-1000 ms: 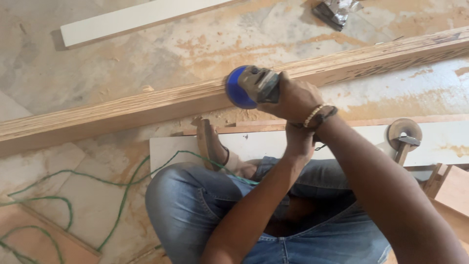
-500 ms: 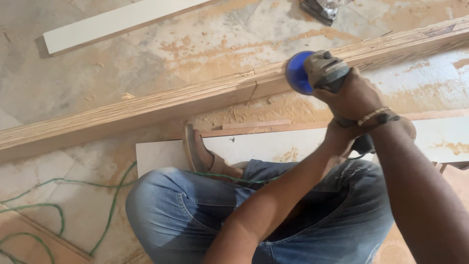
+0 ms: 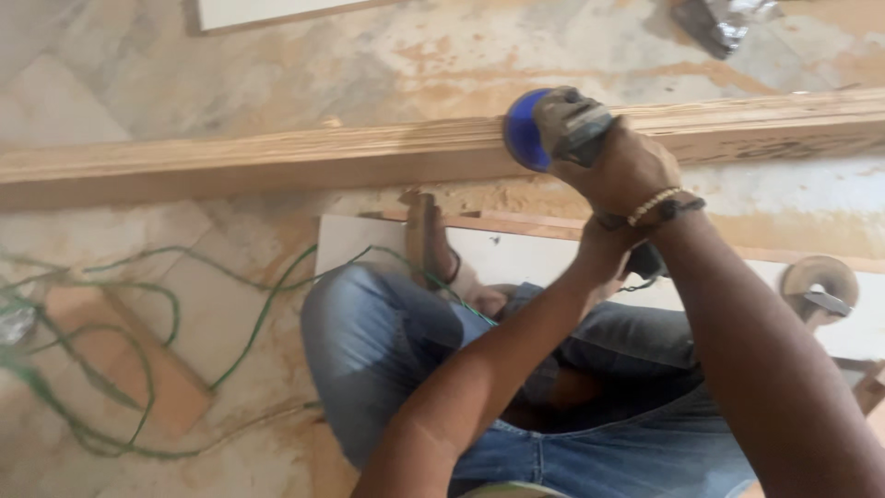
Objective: The person sands the surface and edges of a long wooden board using an angle grinder while sitting on the floor.
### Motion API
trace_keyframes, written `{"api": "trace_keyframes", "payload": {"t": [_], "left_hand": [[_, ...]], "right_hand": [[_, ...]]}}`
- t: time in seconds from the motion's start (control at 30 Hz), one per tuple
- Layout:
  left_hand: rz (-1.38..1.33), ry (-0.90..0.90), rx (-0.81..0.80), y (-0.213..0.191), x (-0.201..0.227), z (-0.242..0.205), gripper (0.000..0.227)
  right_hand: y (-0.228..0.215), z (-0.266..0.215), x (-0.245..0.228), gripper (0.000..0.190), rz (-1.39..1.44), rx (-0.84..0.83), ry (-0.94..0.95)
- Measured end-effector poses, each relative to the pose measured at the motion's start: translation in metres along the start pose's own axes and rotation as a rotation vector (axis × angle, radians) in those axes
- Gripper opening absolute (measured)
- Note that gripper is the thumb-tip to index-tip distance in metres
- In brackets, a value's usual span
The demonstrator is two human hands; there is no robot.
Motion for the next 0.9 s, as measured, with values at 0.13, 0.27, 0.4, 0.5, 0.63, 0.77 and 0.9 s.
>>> {"api": "trace_keyframes", "payload": {"t": [0.13,0.27,0.4,0.5,0.63,0.77,0.9], "left_hand": [[0.127,0.077,0.071,-0.046,0.064,-0.026,0.040],[0.153,0.185,0.110,-0.069,0.134,-0.056,0.029],[0.010,0.280,0.271,-0.062,0.192,-0.082,0.034],[-0.058,0.335,0.288,-0.060,0.214,-0.096,0.033],[0.027,0.298,0.242,-0.071,0.202,-0.090,0.029],[0.046,0.179,0.148,-0.076,0.147,-0.071,0.029],[0.029,0.041,0.093,-0.055,0.069,-0.040,0.035]], "right_hand": [[0.026,0.023,-0.075,0.086,-0.061,-0.082,-0.045],[0.052,0.039,-0.150,0.088,-0.123,-0.115,-0.181],[0.078,0.043,-0.216,0.089,-0.154,-0.220,-0.238],[0.080,0.039,-0.244,0.088,-0.162,-0.155,-0.353],[0.071,0.038,-0.225,0.081,-0.154,-0.104,-0.337],[0.056,0.030,-0.168,0.085,-0.064,-0.119,-0.214],[0.030,0.015,-0.086,0.078,-0.055,-0.095,-0.064]]}}
Point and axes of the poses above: each hand's wrist, its own z-axis towards the middle knuckle, its own y-axis out of the palm, x = y × z, the point moved 7 cm from there along z, towards the middle knuckle, and after that the axes turned 15 degrees about -x, right-handed, at the moved point
